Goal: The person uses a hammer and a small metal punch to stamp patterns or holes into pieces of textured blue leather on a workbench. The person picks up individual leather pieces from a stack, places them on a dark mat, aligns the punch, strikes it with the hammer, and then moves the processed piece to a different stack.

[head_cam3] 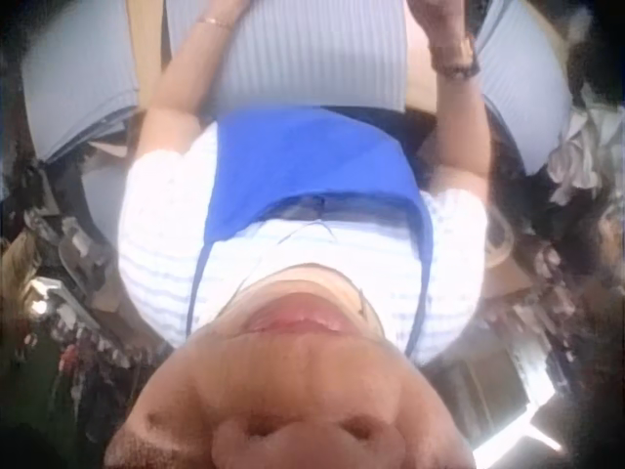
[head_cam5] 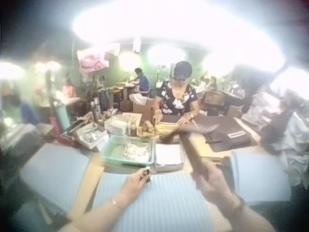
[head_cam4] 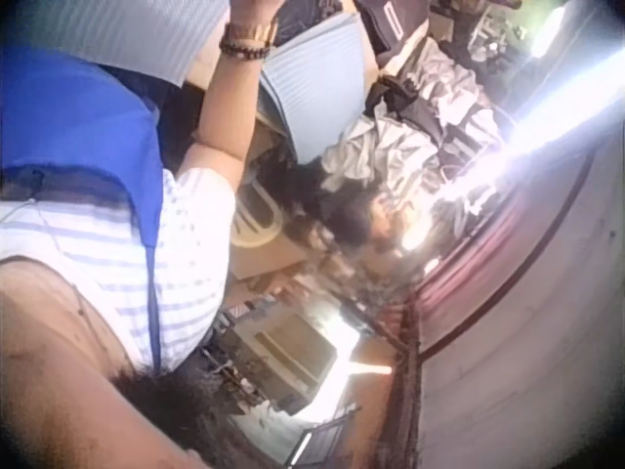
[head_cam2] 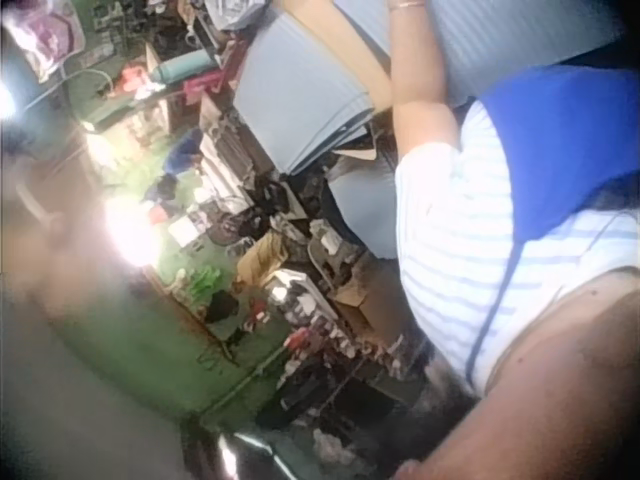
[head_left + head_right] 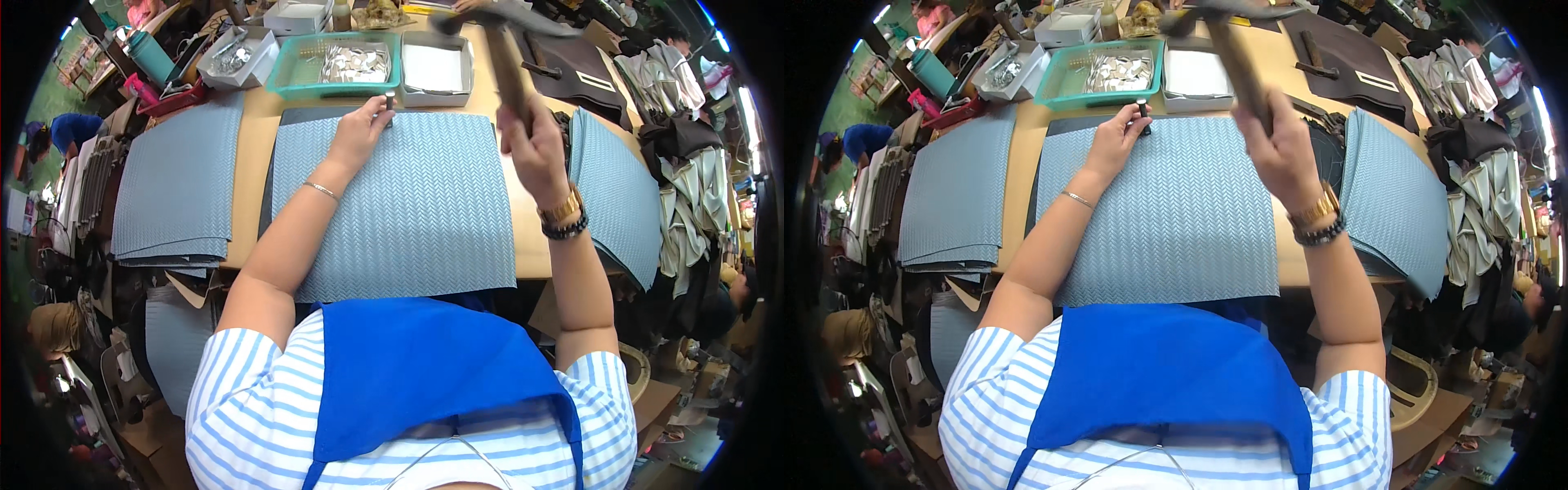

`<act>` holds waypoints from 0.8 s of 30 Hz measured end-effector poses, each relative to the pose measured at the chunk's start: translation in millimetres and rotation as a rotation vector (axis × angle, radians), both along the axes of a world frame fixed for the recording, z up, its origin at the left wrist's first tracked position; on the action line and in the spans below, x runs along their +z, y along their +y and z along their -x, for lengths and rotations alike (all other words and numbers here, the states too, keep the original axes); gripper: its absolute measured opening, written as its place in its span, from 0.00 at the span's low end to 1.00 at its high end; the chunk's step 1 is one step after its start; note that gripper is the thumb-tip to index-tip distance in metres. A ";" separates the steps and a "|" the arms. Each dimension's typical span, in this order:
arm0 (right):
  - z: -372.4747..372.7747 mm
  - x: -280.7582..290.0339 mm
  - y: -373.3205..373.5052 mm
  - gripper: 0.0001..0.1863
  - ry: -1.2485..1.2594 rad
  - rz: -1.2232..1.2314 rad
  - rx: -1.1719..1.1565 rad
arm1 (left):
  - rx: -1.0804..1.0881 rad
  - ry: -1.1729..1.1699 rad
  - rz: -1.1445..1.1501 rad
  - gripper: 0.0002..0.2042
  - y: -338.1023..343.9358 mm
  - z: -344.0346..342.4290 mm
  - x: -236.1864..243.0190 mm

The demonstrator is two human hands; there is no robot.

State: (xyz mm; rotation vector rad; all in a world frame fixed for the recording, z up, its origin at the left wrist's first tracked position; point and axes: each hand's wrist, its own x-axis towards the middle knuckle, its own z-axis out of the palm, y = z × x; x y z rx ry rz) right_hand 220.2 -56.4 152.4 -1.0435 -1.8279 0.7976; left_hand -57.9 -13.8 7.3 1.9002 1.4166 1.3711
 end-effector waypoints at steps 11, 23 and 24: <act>19.0 -8.6 15.3 0.18 -0.498 0.186 0.170 | 0.022 0.036 0.029 0.12 -2.9 -0.5 -3.4; -119.6 -119.9 -11.1 0.27 -0.668 0.050 -0.357 | -0.077 -0.484 0.010 0.09 16.1 3.1 -17.7; -102.4 -122.2 -24.2 0.30 -0.615 0.170 -0.287 | -0.086 -0.496 0.010 0.09 14.5 8.0 -17.4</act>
